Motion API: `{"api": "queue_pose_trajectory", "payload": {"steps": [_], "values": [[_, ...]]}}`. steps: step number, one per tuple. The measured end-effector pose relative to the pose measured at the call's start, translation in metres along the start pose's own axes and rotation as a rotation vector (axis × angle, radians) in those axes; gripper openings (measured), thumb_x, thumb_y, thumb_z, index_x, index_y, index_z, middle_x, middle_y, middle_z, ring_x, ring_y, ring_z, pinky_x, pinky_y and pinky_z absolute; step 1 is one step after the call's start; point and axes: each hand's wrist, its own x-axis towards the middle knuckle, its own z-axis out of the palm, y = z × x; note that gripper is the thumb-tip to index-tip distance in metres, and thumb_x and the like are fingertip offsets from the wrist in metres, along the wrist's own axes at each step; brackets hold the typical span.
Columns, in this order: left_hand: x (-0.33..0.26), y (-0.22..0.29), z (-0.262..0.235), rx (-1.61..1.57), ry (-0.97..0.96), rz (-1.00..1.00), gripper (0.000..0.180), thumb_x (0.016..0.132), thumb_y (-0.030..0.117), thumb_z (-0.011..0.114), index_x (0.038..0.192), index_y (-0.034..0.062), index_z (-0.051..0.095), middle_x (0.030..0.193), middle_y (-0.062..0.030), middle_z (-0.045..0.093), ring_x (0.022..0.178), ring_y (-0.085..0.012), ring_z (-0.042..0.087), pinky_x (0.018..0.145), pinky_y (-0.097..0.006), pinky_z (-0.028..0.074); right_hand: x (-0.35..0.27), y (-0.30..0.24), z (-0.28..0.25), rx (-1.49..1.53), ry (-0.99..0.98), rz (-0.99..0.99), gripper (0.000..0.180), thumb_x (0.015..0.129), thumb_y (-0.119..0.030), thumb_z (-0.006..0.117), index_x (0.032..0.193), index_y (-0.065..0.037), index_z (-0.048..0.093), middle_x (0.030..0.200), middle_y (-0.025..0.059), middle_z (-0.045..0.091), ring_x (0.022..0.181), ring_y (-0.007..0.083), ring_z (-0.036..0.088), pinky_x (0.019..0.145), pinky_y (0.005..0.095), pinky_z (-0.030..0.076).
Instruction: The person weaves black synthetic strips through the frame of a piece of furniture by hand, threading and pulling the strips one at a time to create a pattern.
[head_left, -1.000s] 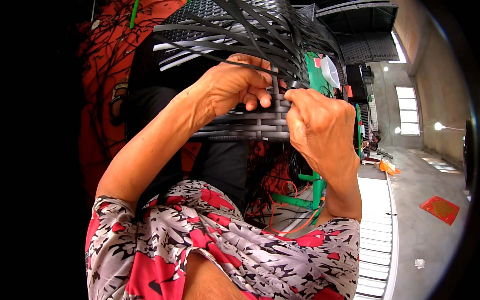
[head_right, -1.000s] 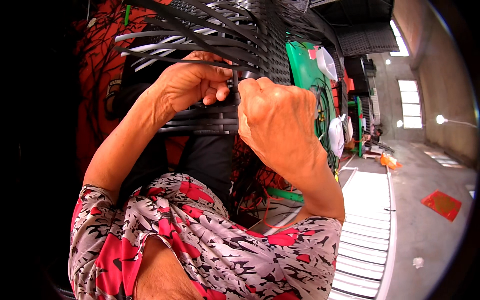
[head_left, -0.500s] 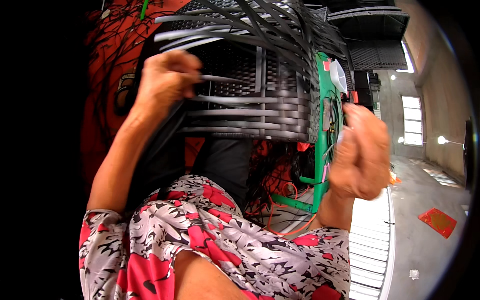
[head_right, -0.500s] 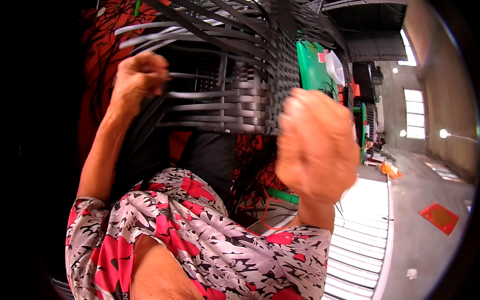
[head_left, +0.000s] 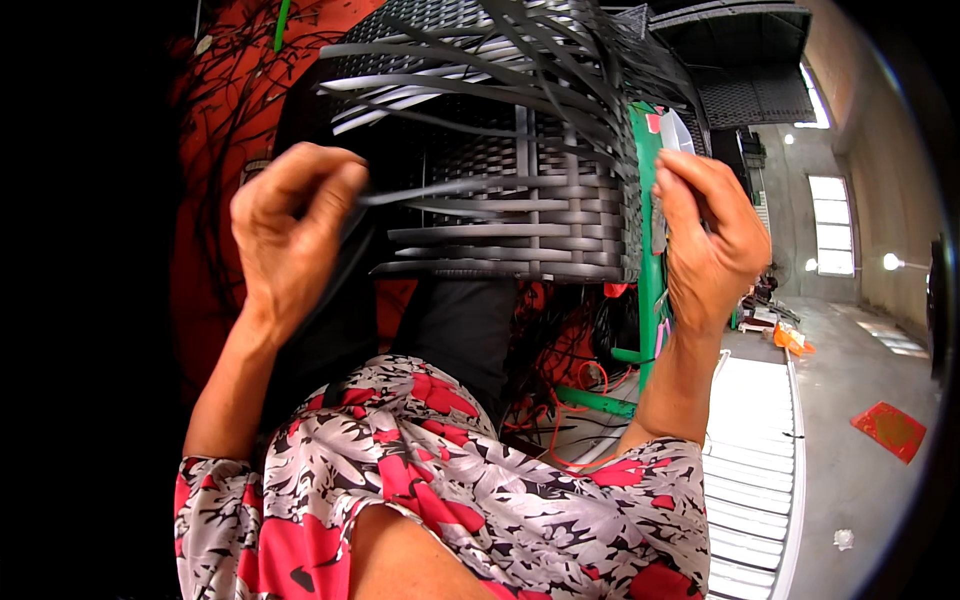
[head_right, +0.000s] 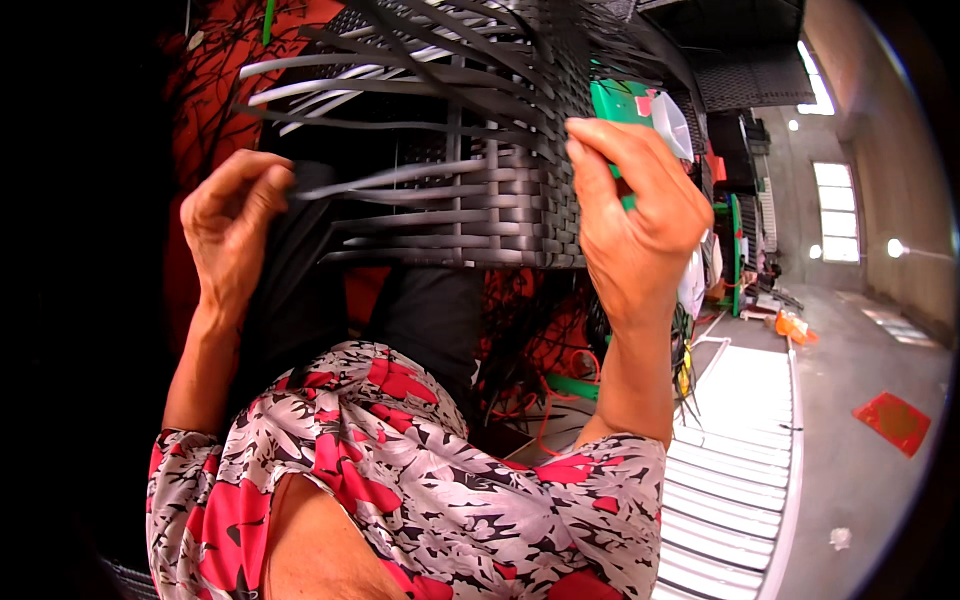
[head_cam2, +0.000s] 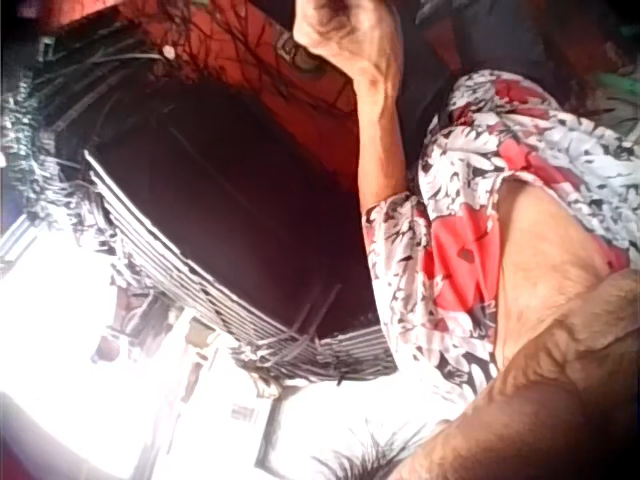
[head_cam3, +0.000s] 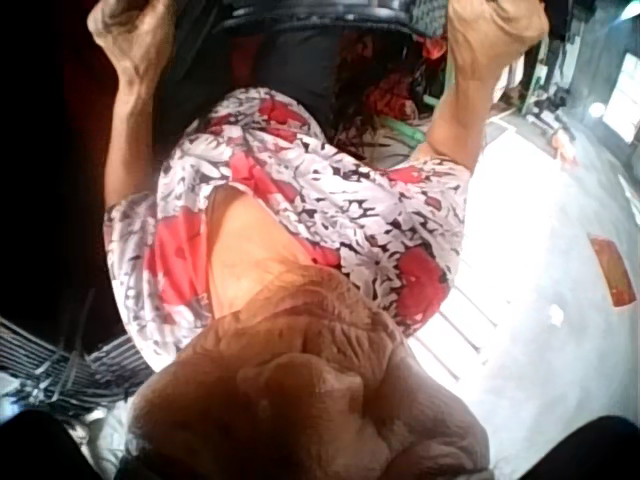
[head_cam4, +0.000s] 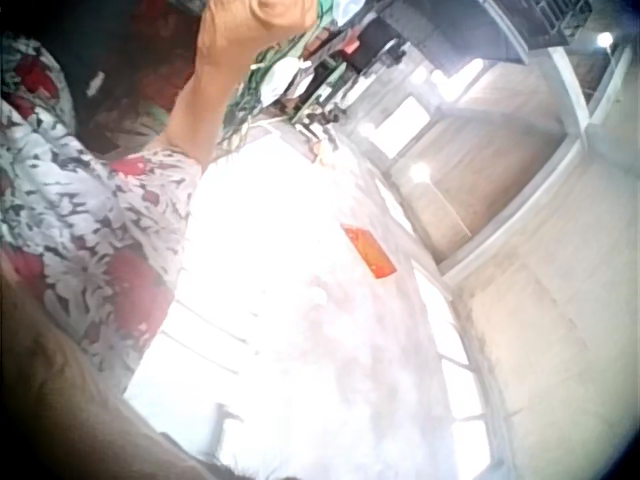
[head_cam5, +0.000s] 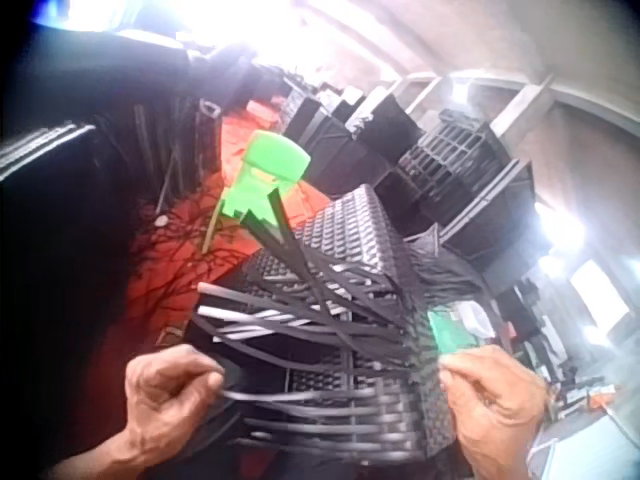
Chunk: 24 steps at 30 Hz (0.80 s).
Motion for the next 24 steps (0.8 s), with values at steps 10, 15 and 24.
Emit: {"api": "queue_pose_trajectory", "payload": {"steps": [10,15,24], "values": [[0.019,0.031,0.069,-0.420,-0.422,-0.209,0.015,0.089,0.004,0.057,0.099,-0.0013,0.067,0.079,-0.0049,0.066,0.061,-0.0060,0.056,0.052,-0.019,0.043,0.024,0.002,0.009,-0.008,-0.430,-0.130,0.020,0.070,-0.005,0.070,0.088,0.000,0.062,0.082,0.0101,0.060,0.075,0.0239,0.060,0.066,0.0322,0.046],[0.011,0.034,0.075,-0.290,-0.297,0.022,0.014,0.088,0.002,0.056,0.096,-0.0037,0.066,0.069,-0.0043,0.062,0.054,-0.0077,0.054,0.049,-0.021,0.043,0.037,0.024,0.008,0.368,-0.540,0.120,0.010,0.076,-0.001,0.065,0.083,-0.003,0.059,0.086,0.0033,0.061,0.075,0.0078,0.055,0.061,0.0208,0.043],[0.024,0.039,0.080,-0.255,-0.396,-0.234,0.021,0.090,0.007,0.053,0.104,-0.0053,0.063,0.069,-0.0036,0.060,0.051,-0.0069,0.052,0.046,-0.021,0.041,0.038,0.009,0.015,0.170,-0.504,-0.120,0.023,0.072,-0.005,0.067,0.091,-0.002,0.054,0.074,0.0097,0.061,0.071,0.0200,0.061,0.070,0.0304,0.048]]}}
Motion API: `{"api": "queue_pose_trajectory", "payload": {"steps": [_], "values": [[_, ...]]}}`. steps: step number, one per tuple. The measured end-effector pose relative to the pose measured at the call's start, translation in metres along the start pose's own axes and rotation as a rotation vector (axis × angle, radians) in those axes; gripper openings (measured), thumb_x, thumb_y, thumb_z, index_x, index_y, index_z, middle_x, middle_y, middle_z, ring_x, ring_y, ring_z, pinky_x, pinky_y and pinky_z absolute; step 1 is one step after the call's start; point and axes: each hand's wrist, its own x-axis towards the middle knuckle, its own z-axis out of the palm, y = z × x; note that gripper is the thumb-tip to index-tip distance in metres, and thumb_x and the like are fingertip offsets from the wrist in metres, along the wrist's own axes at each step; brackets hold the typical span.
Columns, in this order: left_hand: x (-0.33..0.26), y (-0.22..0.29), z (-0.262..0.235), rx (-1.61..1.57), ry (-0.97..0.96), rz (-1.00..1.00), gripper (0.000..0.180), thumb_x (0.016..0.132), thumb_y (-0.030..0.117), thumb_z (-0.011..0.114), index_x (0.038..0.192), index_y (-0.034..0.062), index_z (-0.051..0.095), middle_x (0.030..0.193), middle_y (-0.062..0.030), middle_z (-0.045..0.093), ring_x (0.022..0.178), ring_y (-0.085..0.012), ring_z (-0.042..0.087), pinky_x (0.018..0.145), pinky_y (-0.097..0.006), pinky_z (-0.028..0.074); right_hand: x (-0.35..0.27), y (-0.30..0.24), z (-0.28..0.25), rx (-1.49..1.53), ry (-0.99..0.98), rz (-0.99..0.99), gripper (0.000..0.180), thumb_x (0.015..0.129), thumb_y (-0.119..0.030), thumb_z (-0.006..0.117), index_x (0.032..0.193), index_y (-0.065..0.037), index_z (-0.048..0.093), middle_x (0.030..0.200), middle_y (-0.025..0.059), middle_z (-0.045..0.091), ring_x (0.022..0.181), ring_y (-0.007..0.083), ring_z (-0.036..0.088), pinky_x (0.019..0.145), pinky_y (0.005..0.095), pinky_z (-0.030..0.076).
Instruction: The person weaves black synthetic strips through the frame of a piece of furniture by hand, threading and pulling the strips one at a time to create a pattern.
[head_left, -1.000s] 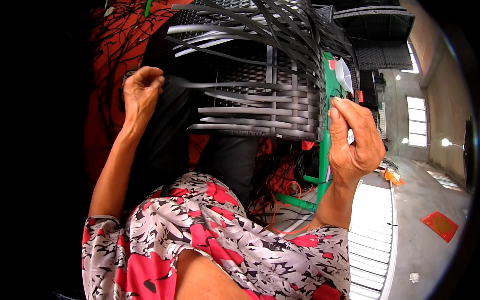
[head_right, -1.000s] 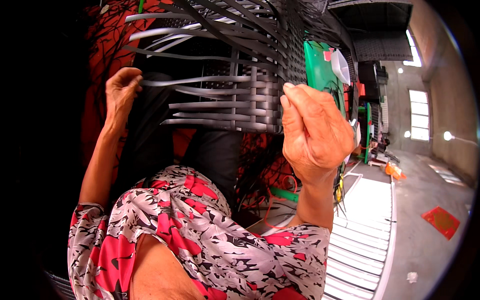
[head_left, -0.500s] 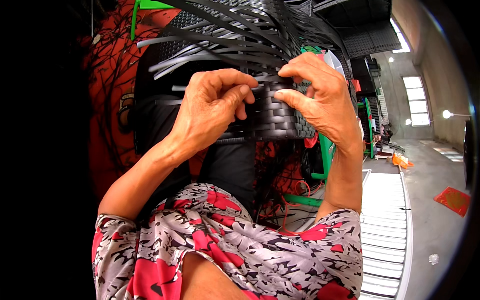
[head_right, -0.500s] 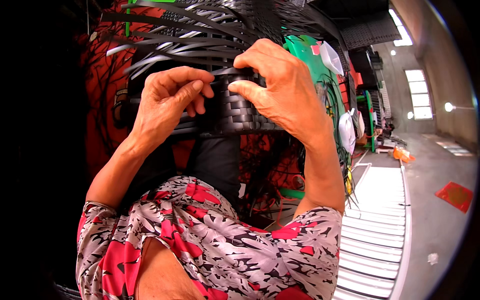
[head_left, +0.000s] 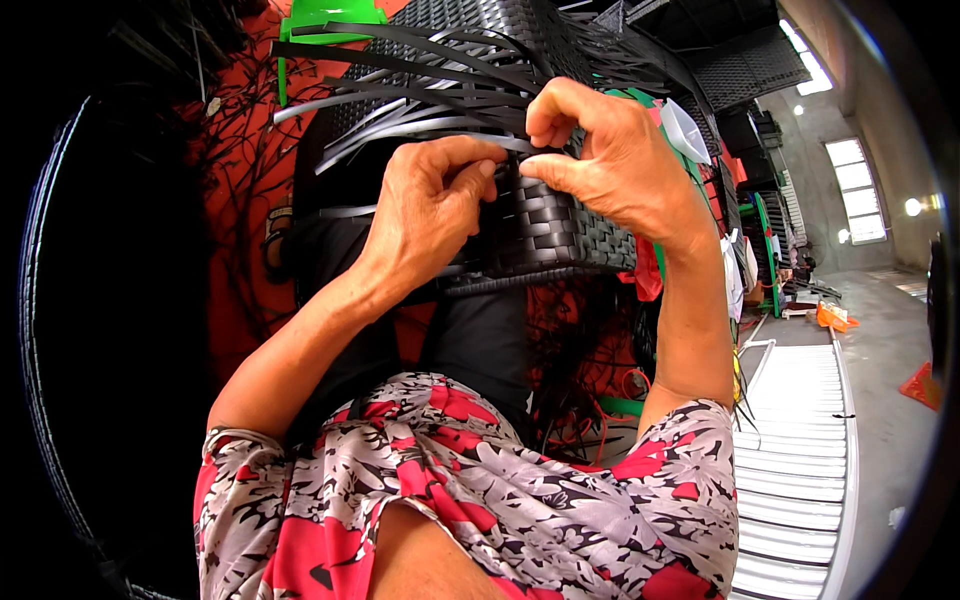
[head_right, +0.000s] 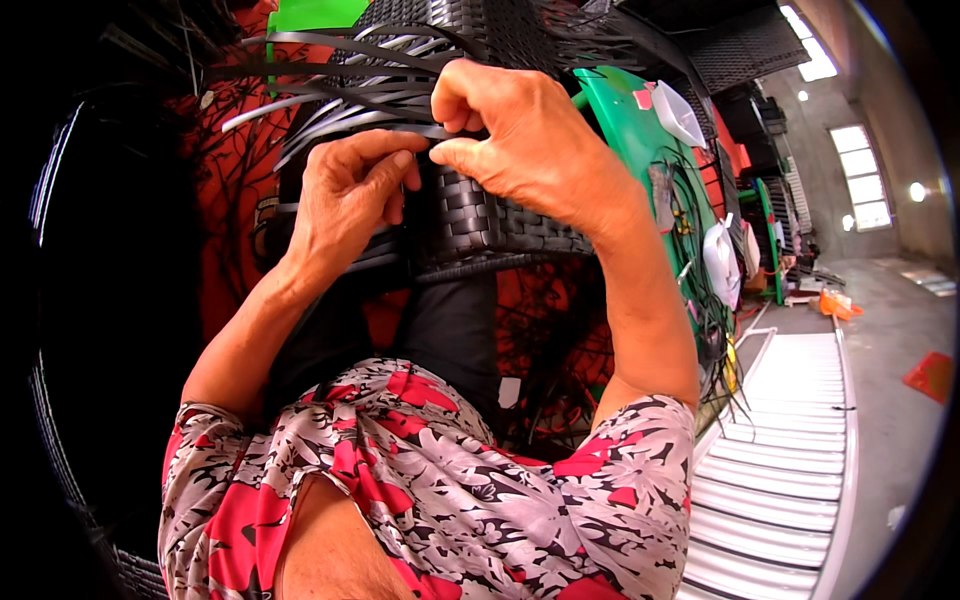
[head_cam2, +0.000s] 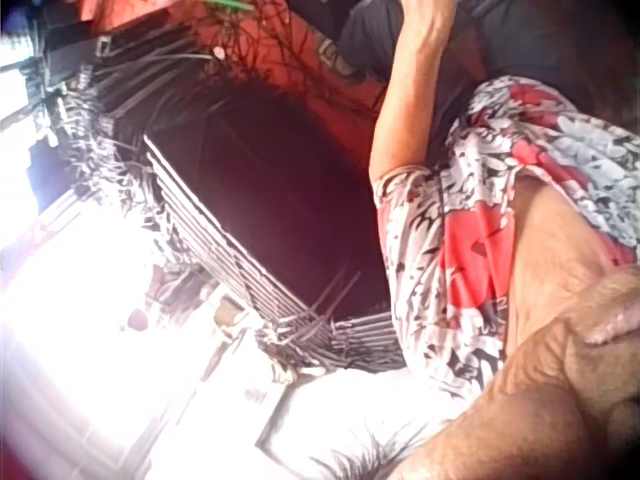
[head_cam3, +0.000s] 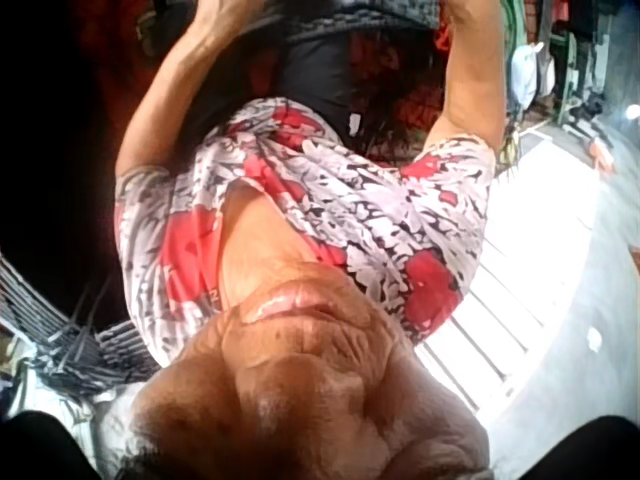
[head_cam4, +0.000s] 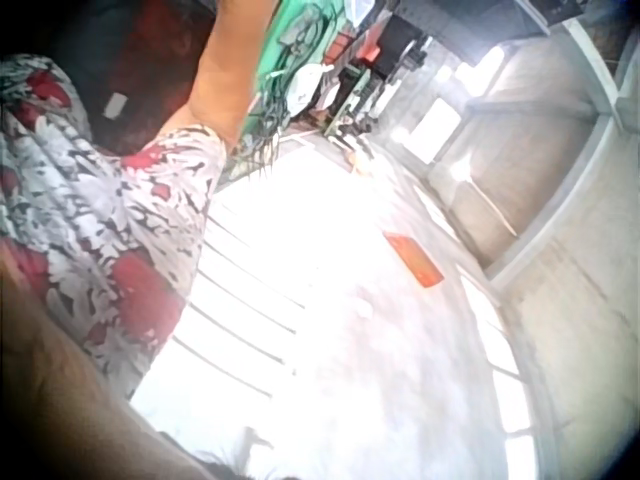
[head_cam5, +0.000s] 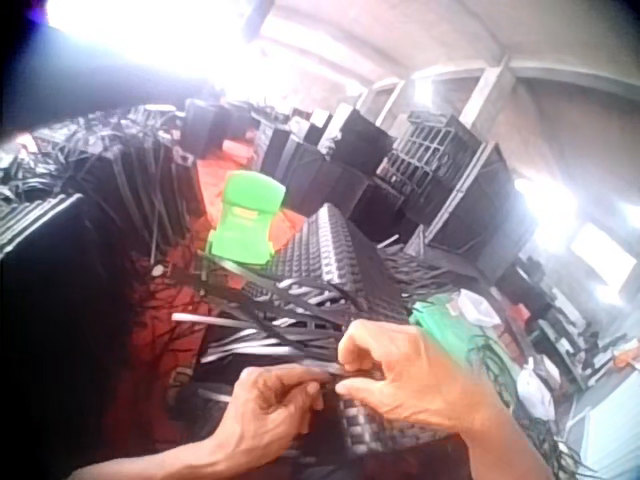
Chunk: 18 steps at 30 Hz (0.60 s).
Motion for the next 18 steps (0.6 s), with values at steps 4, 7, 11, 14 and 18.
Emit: {"api": "queue_pose_trajectory", "payload": {"steps": [4,7,11,14,18], "values": [[-0.014,-0.011,-0.004,-0.140,-0.009,-0.158,0.042,0.090,0.009,0.057,0.128,-0.0044,0.047,0.073,-0.0042,0.059,0.051,-0.0077,0.050,0.046,-0.020,0.039,-0.003,0.001,0.013,-0.285,0.094,-0.112,0.019,0.072,-0.004,0.064,0.085,-0.002,0.051,0.079,0.0133,0.056,0.078,0.0318,0.059,0.070,0.0401,0.048],[-0.032,-0.021,-0.003,-0.352,0.089,-0.126,0.066,0.088,0.009,0.059,0.142,-0.0034,0.024,0.076,-0.0071,0.058,0.052,-0.0086,0.051,0.046,-0.021,0.041,-0.002,0.002,0.019,-0.336,0.136,-0.236,0.022,0.071,0.001,0.065,0.087,-0.001,0.049,0.083,0.0127,0.052,0.075,0.0314,0.056,0.066,0.0376,0.046],[-0.039,-0.013,0.004,-0.386,0.202,0.293,0.059,0.088,0.006,0.061,0.139,0.0015,0.032,0.088,-0.0062,0.056,0.060,-0.0063,0.050,0.052,-0.019,0.041,0.001,-0.002,0.021,-0.238,0.132,-0.256,0.018,0.071,-0.002,0.063,0.085,-0.001,0.051,0.082,0.0142,0.054,0.081,0.0344,0.057,0.074,0.0408,0.047],[-0.029,-0.004,0.002,-0.340,0.155,0.334,0.043,0.088,0.004,0.060,0.128,0.0012,0.047,0.089,-0.0044,0.055,0.062,-0.0054,0.050,0.053,-0.018,0.041,0.006,0.000,0.020,-0.108,0.102,-0.282,0.016,0.073,-0.003,0.062,0.085,0.000,0.053,0.081,0.0143,0.055,0.081,0.0343,0.057,0.073,0.0410,0.047],[-0.012,0.005,-0.001,-0.149,0.260,0.338,0.012,0.089,0.009,0.061,0.094,-0.0019,0.064,0.072,-0.0008,0.060,0.056,-0.0047,0.052,0.049,-0.018,0.040,0.012,0.001,0.018,-0.022,0.055,-0.161,0.015,0.073,-0.003,0.062,0.085,0.001,0.054,0.081,0.0152,0.056,0.080,0.0348,0.057,0.072,0.0414,0.046]]}}
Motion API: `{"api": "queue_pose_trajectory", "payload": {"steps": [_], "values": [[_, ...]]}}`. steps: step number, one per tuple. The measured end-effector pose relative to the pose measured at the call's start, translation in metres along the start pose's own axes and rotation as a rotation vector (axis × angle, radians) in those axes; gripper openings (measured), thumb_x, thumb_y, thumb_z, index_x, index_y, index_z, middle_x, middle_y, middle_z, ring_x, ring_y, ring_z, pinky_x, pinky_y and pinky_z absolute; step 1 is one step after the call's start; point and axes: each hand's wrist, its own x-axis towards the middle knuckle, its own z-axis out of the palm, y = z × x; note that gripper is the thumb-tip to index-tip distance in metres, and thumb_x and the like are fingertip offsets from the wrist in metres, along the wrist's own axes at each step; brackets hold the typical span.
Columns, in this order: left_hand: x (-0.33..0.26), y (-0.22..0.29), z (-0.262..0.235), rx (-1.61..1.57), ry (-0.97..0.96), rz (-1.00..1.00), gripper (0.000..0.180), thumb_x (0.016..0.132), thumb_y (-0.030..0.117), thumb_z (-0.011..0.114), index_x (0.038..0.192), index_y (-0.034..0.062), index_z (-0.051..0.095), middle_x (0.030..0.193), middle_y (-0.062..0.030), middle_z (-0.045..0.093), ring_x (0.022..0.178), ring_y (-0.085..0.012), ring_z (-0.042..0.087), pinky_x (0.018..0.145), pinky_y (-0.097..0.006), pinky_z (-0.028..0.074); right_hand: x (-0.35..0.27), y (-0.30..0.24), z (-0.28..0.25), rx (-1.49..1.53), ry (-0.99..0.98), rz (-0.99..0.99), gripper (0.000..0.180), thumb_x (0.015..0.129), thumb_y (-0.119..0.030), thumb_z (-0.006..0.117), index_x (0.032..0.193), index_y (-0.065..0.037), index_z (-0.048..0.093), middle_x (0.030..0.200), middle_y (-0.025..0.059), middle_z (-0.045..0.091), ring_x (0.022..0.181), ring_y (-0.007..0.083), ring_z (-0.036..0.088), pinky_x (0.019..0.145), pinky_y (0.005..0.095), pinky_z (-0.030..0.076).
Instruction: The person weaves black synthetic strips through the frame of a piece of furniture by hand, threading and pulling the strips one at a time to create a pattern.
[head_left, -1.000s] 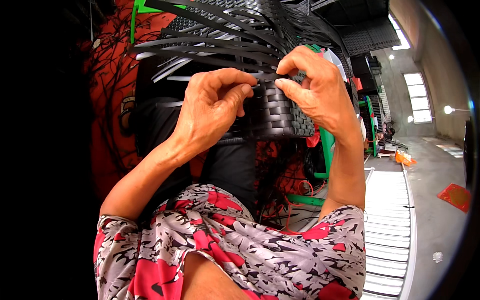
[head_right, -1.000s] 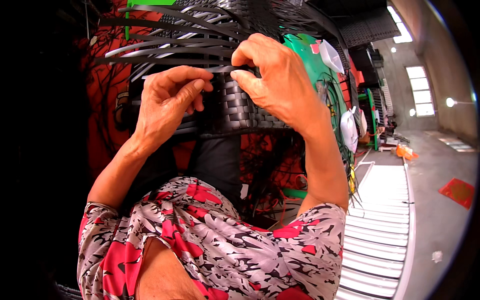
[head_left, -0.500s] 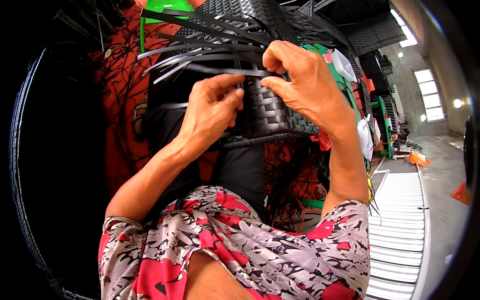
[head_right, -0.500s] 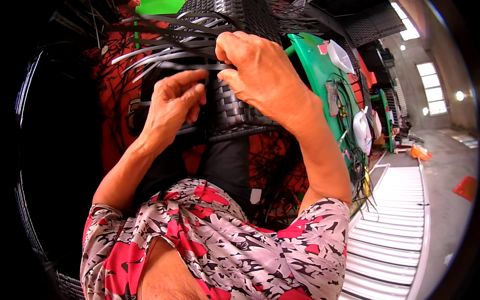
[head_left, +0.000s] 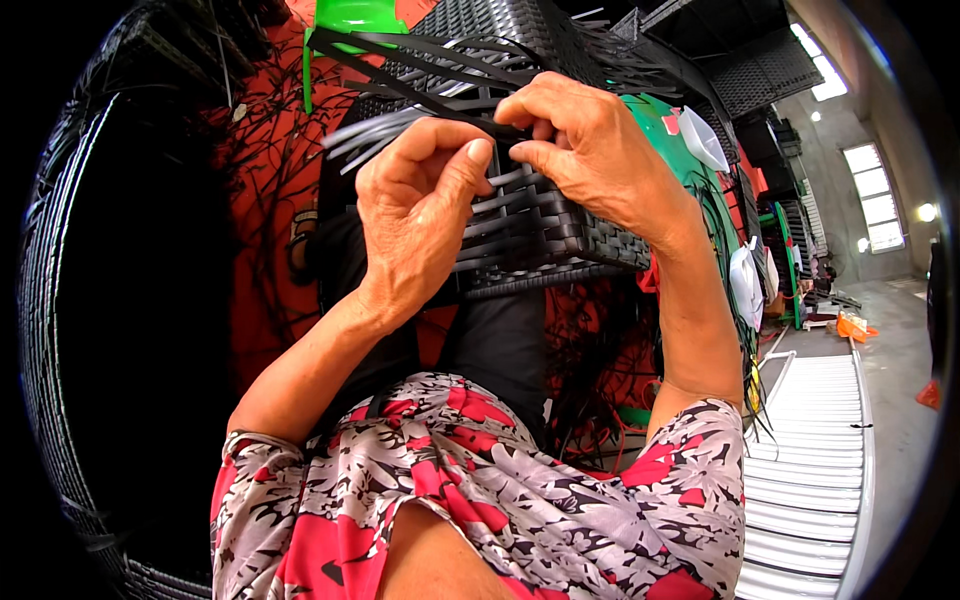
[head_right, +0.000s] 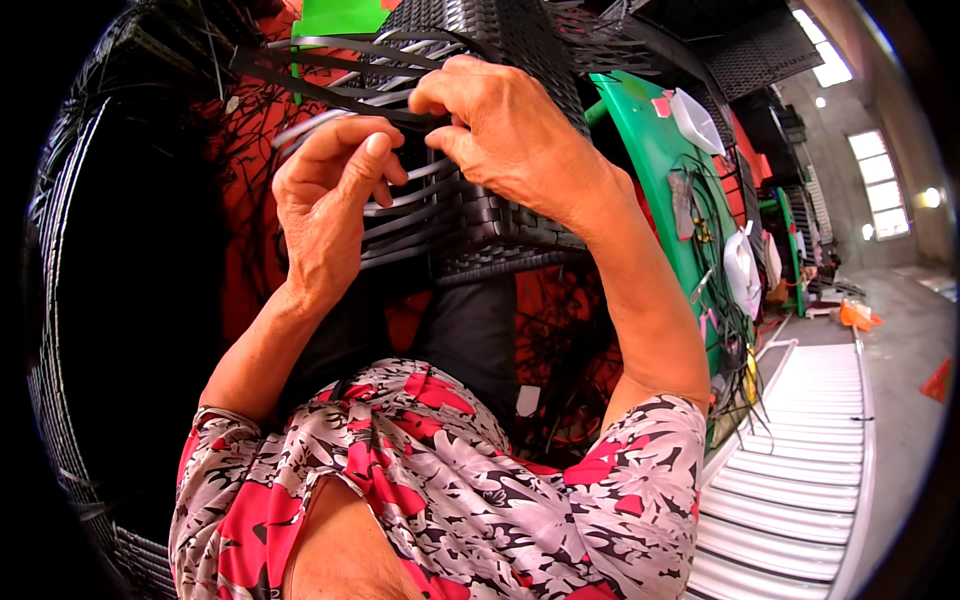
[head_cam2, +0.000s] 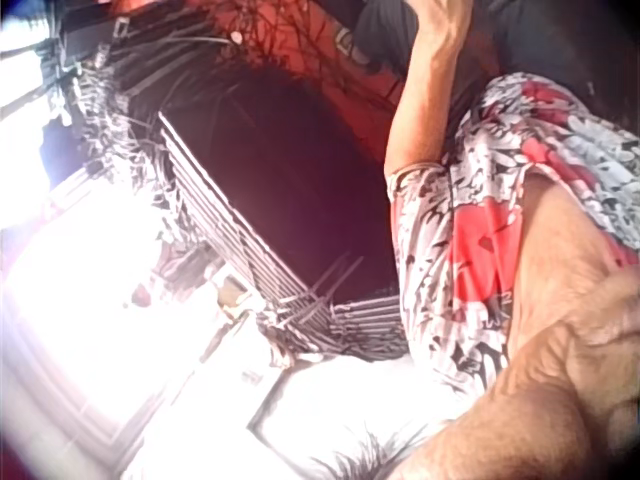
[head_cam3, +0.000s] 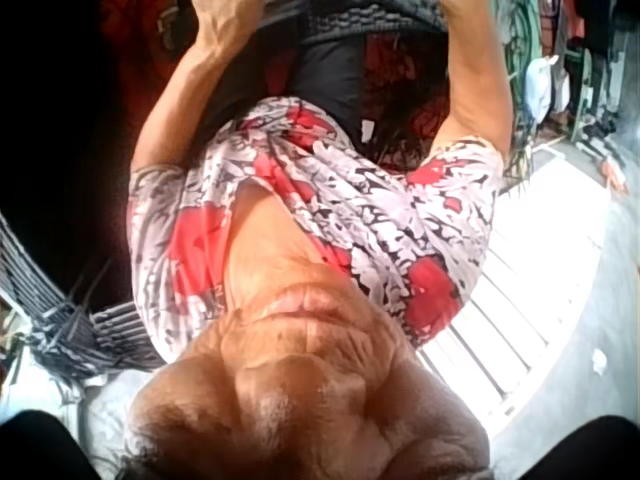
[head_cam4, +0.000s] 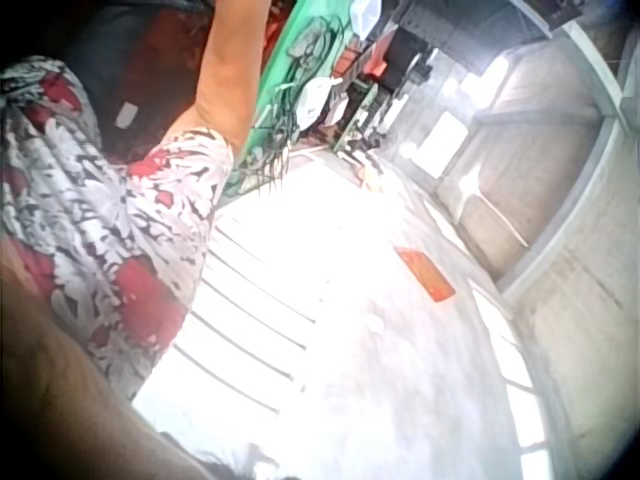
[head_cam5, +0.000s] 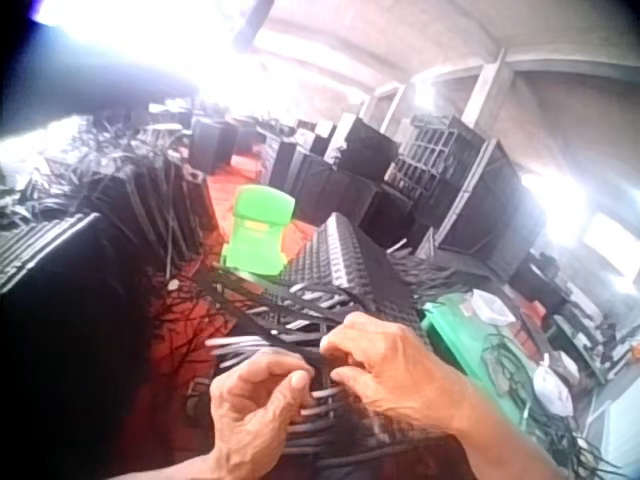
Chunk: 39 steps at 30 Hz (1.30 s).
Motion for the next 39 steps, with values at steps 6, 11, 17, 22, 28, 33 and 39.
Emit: {"api": "queue_pose_trajectory", "payload": {"steps": [6,11,17,22,28,33,39], "values": [[-0.004,-0.009,-0.007,-0.398,-0.109,-0.653,0.019,0.089,0.019,0.063,0.081,0.0018,0.062,0.070,-0.0063,0.064,0.054,-0.0096,0.058,0.045,-0.021,0.043,-0.007,0.001,-0.005,-0.110,-0.004,0.048,0.015,0.072,-0.003,0.062,0.082,0.001,0.052,0.080,0.0149,0.054,0.076,0.0337,0.056,0.069,0.0404,0.046],[0.013,-0.016,0.000,-0.520,-0.003,-0.721,0.023,0.089,0.023,0.063,0.096,0.0012,0.057,0.069,-0.0054,0.061,0.050,-0.0100,0.053,0.043,-0.021,0.038,-0.001,0.001,-0.005,0.011,-0.025,0.089,0.015,0.070,0.000,0.062,0.081,0.001,0.052,0.078,0.0135,0.053,0.073,0.0300,0.056,0.067,0.0386,0.046],[-0.002,-0.017,-0.011,0.103,-0.021,-0.319,0.021,0.090,0.014,0.059,0.103,-0.0012,0.059,0.060,-0.0044,0.058,0.044,-0.0068,0.047,0.040,-0.022,0.036,-0.003,0.006,-0.002,0.082,-0.001,0.070,0.014,0.070,0.001,0.062,0.081,0.001,0.054,0.079,0.0111,0.054,0.067,0.0234,0.056,0.062,0.0333,0.046],[0.017,-0.013,-0.041,0.637,-0.353,-0.263,0.020,0.086,0.014,0.060,0.089,-0.0046,0.064,0.053,-0.0026,0.054,0.048,-0.0100,0.050,0.046,-0.027,0.038,-0.004,0.005,-0.003,0.098,0.001,0.089,0.014,0.071,0.002,0.062,0.084,0.001,0.056,0.080,0.0094,0.055,0.066,0.0195,0.055,0.062,0.0305,0.046],[0.020,0.012,-0.061,0.469,-0.406,-0.618,0.014,0.090,0.016,0.057,0.087,0.0016,0.057,0.052,-0.0032,0.053,0.037,-0.0062,0.040,0.036,-0.022,0.029,-0.004,0.001,-0.005,0.095,-0.013,0.101,0.014,0.074,0.002,0.061,0.087,0.002,0.059,0.081,0.0095,0.056,0.066,0.0192,0.056,0.062,0.0308,0.047],[0.007,0.033,-0.050,0.619,-0.267,-0.071,0.010,0.087,0.008,0.059,0.082,0.0011,0.053,0.057,-0.0057,0.056,0.044,-0.0098,0.049,0.040,-0.026,0.036,-0.001,0.000,0.000,0.058,0.081,-0.143,0.019,0.079,-0.005,0.064,0.097,0.000,0.063,0.081,0.0101,0.062,0.071,0.0204,0.060,0.066,0.0291,0.049],[0.025,0.055,-0.004,0.479,-0.180,0.432,0.012,0.087,-0.001,0.059,0.098,0.0007,0.055,0.068,-0.0007,0.058,0.054,-0.0033,0.048,0.048,-0.017,0.037,0.012,-0.038,-0.019,0.469,0.081,0.097,0.030,0.087,-0.012,0.064,0.113,0.003,0.061,0.090,0.0060,0.066,0.073,0.0089,0.059,0.064,0.0201,0.046]]}}
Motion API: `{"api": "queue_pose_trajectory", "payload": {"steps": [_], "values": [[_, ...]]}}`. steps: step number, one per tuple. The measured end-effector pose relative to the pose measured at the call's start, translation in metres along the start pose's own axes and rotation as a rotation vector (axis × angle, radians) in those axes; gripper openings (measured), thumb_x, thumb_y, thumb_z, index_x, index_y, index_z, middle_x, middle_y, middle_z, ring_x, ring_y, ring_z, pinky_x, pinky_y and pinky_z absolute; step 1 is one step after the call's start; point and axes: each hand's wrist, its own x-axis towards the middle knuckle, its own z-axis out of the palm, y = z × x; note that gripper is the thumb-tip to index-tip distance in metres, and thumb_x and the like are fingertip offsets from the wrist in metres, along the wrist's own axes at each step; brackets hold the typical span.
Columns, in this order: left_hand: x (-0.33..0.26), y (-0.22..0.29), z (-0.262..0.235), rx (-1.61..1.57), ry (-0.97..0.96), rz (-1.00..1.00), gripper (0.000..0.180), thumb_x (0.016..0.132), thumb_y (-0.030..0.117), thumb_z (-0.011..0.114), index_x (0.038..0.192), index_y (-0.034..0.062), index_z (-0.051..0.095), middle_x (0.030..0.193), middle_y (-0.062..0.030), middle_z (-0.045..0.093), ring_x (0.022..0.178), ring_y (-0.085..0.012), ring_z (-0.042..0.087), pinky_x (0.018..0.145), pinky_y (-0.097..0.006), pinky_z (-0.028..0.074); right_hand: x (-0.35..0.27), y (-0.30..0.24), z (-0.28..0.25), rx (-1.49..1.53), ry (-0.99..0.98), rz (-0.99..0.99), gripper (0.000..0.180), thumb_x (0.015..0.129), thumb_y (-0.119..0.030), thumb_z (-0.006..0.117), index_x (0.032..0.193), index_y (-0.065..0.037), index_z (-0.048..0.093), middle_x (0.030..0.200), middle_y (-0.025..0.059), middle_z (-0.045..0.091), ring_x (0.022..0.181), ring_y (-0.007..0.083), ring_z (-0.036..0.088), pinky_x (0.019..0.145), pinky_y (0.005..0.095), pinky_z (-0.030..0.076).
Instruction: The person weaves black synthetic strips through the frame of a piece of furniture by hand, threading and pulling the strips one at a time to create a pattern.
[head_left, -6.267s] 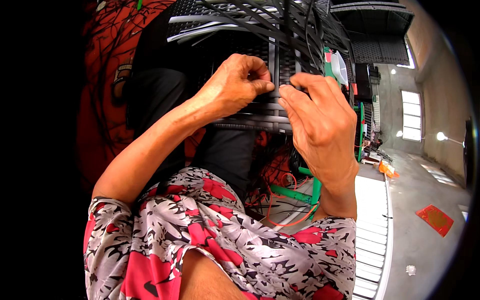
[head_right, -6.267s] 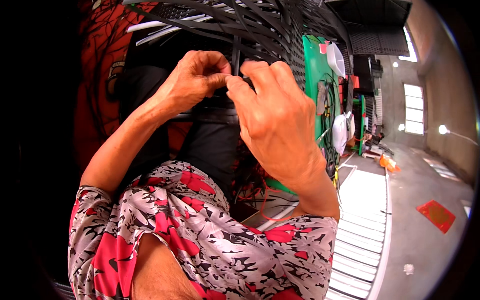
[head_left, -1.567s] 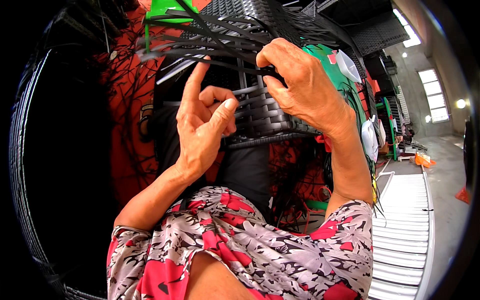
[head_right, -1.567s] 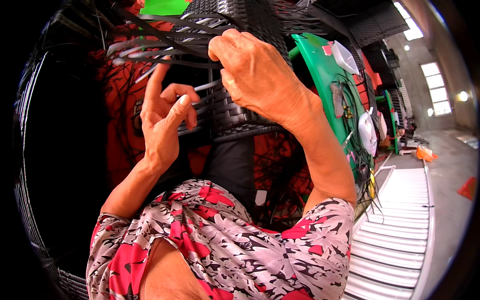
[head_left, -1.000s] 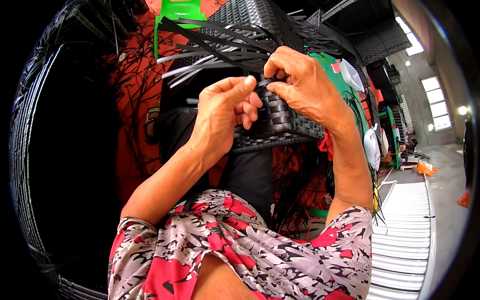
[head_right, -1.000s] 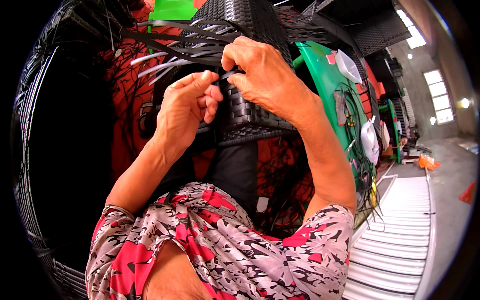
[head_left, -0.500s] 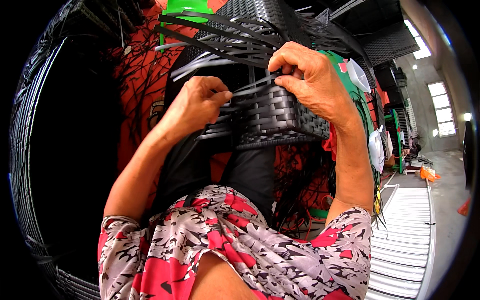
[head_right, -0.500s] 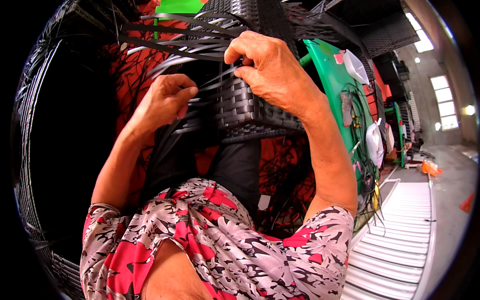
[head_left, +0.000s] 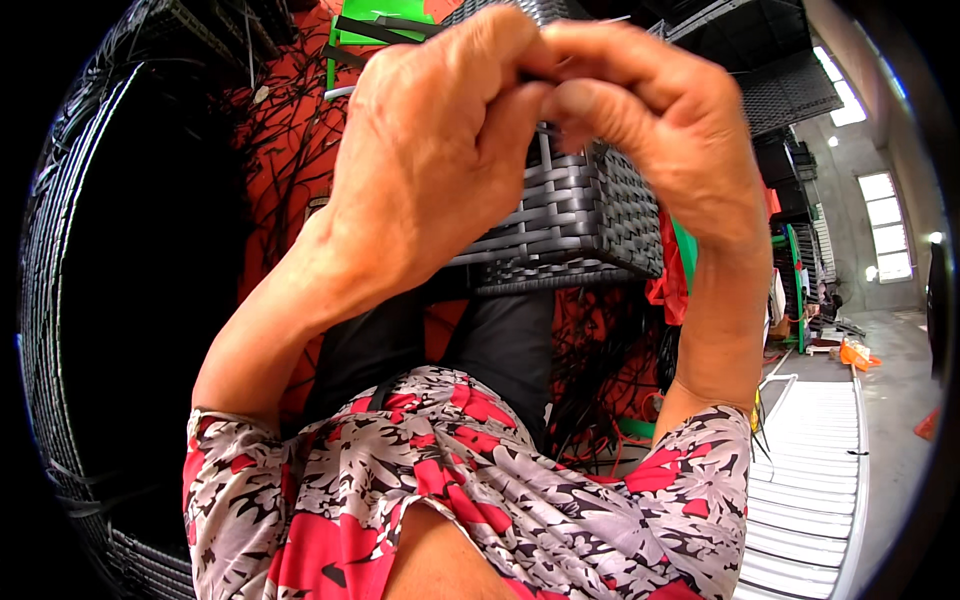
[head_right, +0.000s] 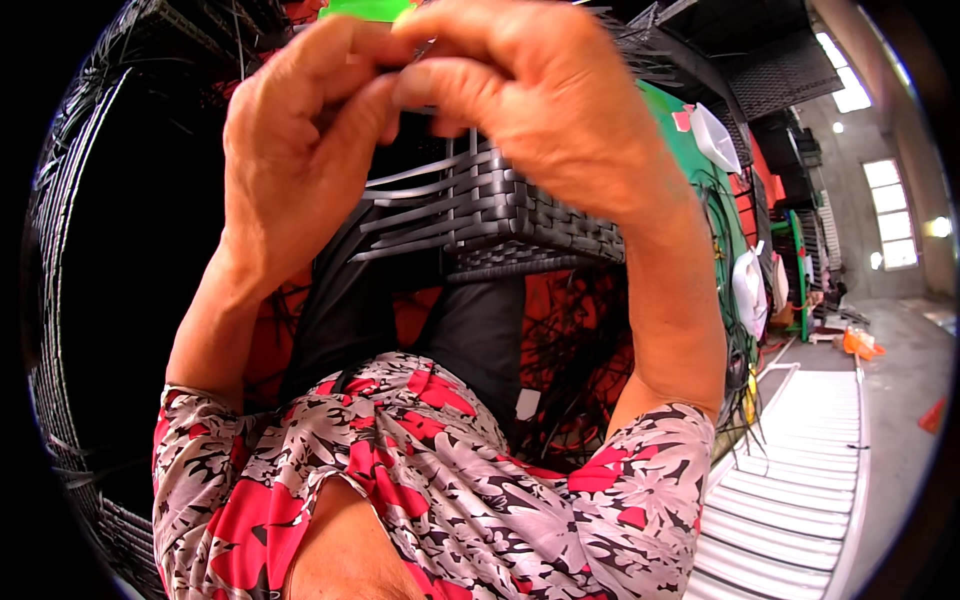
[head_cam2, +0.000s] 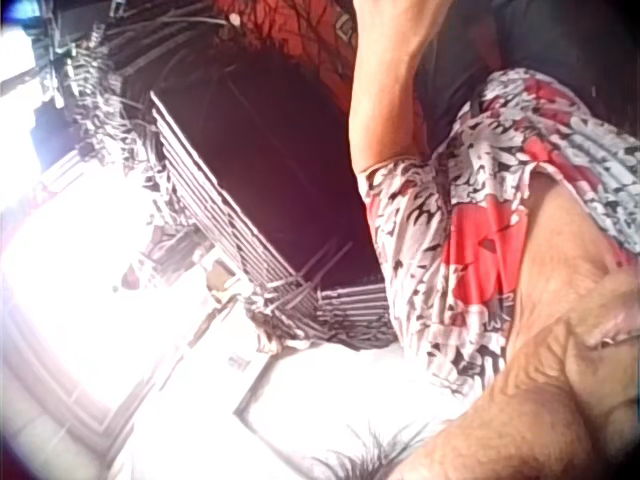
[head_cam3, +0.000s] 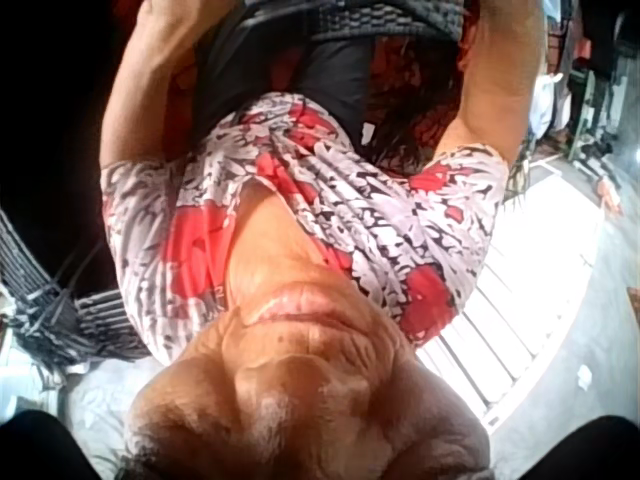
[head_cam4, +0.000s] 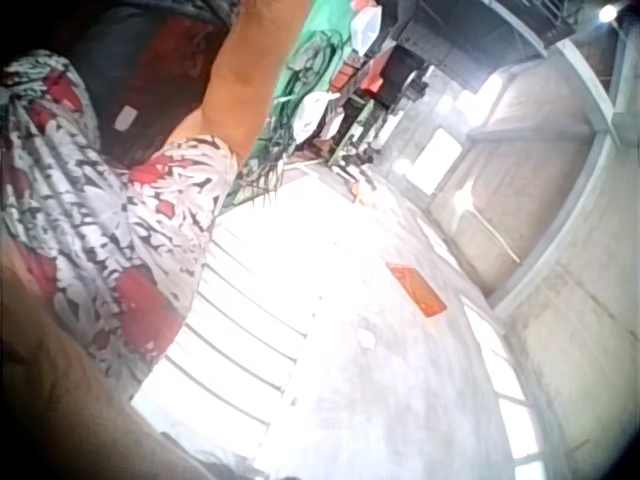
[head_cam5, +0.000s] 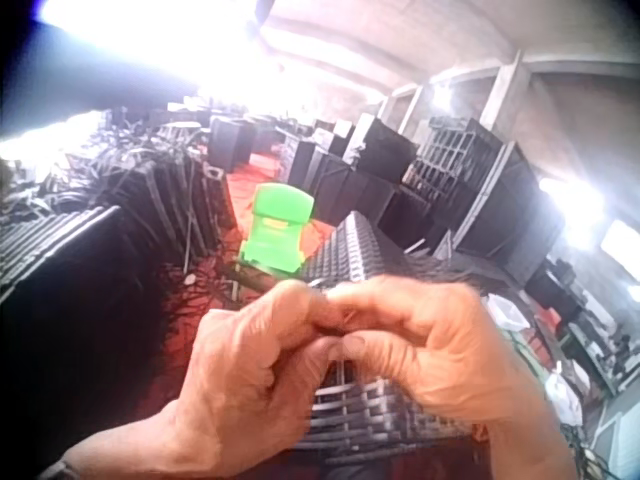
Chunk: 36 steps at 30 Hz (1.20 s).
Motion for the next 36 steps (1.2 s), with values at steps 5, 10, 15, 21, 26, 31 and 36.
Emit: {"api": "queue_pose_trajectory", "payload": {"steps": [5,10,15,21,26,31,36], "values": [[-0.019,-0.009,0.006,-0.123,0.118,0.109,0.012,0.090,-0.002,0.055,0.101,-0.0017,0.058,0.077,-0.0049,0.060,0.059,-0.0070,0.053,0.052,-0.018,0.042,-0.018,0.000,-0.025,-0.030,0.175,0.087,0.024,0.088,-0.006,0.060,0.111,-0.001,0.063,0.078,0.0022,0.062,0.057,0.0039,0.049,0.051,0.0173,0.038],[-0.039,-0.053,0.029,0.018,-0.104,-0.143,0.011,0.082,-0.003,0.057,0.090,-0.0005,0.064,0.086,-0.0102,0.061,0.076,-0.0219,0.058,0.069,-0.030,0.046,-0.039,0.018,-0.023,-0.444,0.244,-0.013,0.020,0.082,0.003,0.058,0.101,0.001,0.064,0.081,0.0079,0.063,0.066,0.0180,0.060,0.062,0.0268,0.047],[-0.035,-0.067,0.052,0.113,0.005,-0.148,0.016,0.083,0.000,0.058,0.098,0.0006,0.065,0.099,-0.0120,0.060,0.097,-0.0268,0.055,0.086,-0.033,0.042,-0.040,0.017,-0.015,-0.657,0.212,-0.171,0.021,0.073,0.005,0.070,0.093,0.000,0.066,0.081,0.0113,0.061,0.071,0.0251,0.061,0.060,0.0306,0.048],[-0.025,-0.057,0.055,-0.268,0.034,-0.532,0.014,0.083,0.009,0.066,0.094,0.0006,0.065,0.091,-0.0054,0.063,0.084,-0.0157,0.057,0.080,-0.030,0.045,-0.041,0.014,-0.008,-0.892,0.149,-0.307,0.026,0.070,0.006,0.069,0.095,-0.001,0.066,0.075,0.0087,0.056,0.061,0.0222,0.059,0.050,0.0312,0.047],[-0.014,-0.052,0.049,-0.452,-0.068,-0.768,0.016,0.080,0.010,0.067,0.093,0.0013,0.066,0.092,-0.0011,0.065,0.080,-0.0092,0.056,0.075,-0.027,0.044,-0.041,-0.001,-0.005,-0.908,0.104,-0.236,0.028,0.072,0.006,0.069,0.099,-0.002,0.067,0.072,0.0073,0.055,0.060,0.0205,0.056,0.050,0.0296,0.044],[-0.015,-0.052,0.048,-0.600,-0.061,-0.872,0.010,0.081,0.005,0.060,0.089,0.0025,0.066,0.085,0.0000,0.063,0.077,-0.0092,0.053,0.072,-0.025,0.042,-0.047,0.002,-0.009,-0.902,0.109,-0.293,0.031,0.067,0.005,0.072,0.097,0.000,0.065,0.070,0.0076,0.050,0.056,0.0211,0.054,0.047,0.0308,0.044],[-0.014,-0.048,0.049,-0.548,-0.112,-0.941,0.015,0.081,0.002,0.058,0.094,0.0022,0.064,0.088,-0.0009,0.062,0.078,-0.0095,0.052,0.074,-0.025,0.041,-0.051,0.001,-0.011,-0.941,0.089,-0.267,0.029,0.066,0.007,0.072,0.093,0.002,0.064,0.072,0.0093,0.052,0.059,0.0223,0.056,0.050,0.0312,0.045]]}}
